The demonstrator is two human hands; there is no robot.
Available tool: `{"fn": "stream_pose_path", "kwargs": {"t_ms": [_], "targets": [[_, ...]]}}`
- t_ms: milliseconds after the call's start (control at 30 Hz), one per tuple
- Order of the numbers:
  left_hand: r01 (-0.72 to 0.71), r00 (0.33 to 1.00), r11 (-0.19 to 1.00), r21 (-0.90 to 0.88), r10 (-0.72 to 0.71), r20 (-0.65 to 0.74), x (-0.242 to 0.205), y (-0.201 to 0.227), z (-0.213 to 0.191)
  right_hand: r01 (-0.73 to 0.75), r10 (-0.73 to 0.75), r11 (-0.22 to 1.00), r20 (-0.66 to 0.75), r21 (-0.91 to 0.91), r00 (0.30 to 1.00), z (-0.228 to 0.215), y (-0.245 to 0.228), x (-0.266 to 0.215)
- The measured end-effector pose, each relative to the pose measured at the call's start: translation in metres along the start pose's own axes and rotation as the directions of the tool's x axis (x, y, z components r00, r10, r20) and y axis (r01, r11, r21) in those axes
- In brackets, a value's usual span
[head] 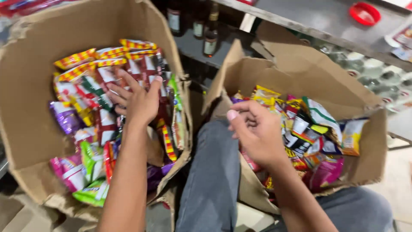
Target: Sort and organize various snack bags from multiple cardboard boxes into a single container.
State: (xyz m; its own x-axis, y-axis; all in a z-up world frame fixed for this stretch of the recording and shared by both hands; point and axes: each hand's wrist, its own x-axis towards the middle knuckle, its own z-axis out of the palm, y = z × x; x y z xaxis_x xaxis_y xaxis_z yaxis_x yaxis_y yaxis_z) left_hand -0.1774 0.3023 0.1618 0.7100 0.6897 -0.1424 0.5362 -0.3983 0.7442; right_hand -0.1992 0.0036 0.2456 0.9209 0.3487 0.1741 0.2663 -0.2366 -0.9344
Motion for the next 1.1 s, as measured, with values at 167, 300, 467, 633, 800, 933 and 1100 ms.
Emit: {"fn": "stream_pose_path", "kwargs": {"t_ms": [167,300,467,633,800,933,1100], "targets": [[-0.259,0.966,0.964,-0.061,0.259,0.004,-0.07,0.083,-0.003,-0.177,0.174,0.984,-0.097,-0.022,0.98,-0.085,0.037,0.01],[-0.638,0.761,0.742,-0.205,0.649,-0.019,-0.125,0.14,0.019,-0.153,0.156,0.988,-0.11,0.034,0.982,-0.153,0.079,0.024],[-0.734,0.62,0.621,-0.273,0.778,0.102,-0.153,0.191,0.096,-0.273,0.121,0.879,-0.37,-0.392,0.921,-0.215,0.101,0.04],[-0.662,0.568,0.705,-0.255,0.694,0.442,-0.145,0.208,0.191,-0.318,0.012,0.627,-0.399,-0.711,0.917,-0.266,0.203,0.049],[-0.56,0.605,0.81,-0.173,0.542,0.583,-0.14,0.209,0.263,-0.457,0.483,0.637,-0.141,-0.62,0.864,-0.239,0.195,0.055],[-0.527,0.578,0.826,-0.2,0.521,0.628,-0.122,0.202,0.293,-0.375,0.582,0.584,0.048,-0.72,0.812,-0.209,0.197,0.051],[-0.827,0.436,0.558,0.068,0.561,0.703,-0.125,0.176,0.293,-0.051,0.425,0.732,0.397,-0.679,0.814,-0.156,0.177,0.021]]}}
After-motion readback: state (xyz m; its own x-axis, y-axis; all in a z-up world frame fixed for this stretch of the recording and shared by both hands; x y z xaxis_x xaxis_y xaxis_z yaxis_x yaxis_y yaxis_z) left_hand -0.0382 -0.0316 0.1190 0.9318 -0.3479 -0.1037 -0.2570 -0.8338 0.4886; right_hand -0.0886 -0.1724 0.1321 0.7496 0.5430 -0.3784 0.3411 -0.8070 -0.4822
